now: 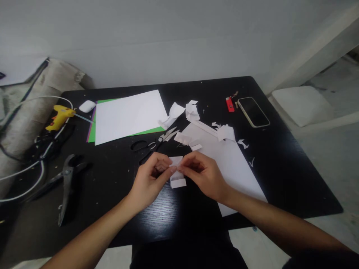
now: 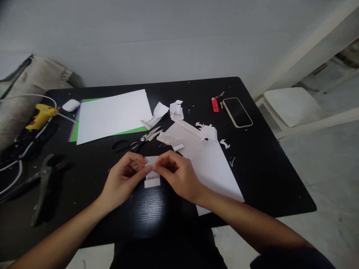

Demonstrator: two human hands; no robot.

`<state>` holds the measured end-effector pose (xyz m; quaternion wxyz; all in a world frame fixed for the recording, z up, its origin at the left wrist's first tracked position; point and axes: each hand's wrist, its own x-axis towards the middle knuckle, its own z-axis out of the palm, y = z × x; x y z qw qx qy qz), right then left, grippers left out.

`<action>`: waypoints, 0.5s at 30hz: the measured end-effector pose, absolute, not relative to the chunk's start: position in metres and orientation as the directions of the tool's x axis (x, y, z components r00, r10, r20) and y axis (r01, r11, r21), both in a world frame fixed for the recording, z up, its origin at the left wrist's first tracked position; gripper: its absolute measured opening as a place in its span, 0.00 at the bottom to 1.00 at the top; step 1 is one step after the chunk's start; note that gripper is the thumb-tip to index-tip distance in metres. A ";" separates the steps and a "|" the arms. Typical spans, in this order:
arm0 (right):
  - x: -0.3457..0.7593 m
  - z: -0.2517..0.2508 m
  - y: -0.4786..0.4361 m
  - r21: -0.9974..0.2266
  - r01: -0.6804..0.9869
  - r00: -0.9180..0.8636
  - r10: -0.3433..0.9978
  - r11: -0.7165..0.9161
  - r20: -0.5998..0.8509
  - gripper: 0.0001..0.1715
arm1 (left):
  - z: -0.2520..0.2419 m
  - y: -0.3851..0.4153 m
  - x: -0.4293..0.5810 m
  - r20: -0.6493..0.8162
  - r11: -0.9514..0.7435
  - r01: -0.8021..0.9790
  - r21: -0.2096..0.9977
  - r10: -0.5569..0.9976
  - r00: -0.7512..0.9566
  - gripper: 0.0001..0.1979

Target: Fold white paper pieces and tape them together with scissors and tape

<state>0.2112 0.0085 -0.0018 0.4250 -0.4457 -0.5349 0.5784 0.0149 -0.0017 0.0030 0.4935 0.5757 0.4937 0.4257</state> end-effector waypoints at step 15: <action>0.212 -0.004 0.013 -0.975 -0.137 -0.211 0.967 -0.173 -0.142 0.23 | -0.004 0.000 0.011 -0.054 0.016 0.155 0.988 0.969 0.241 0.07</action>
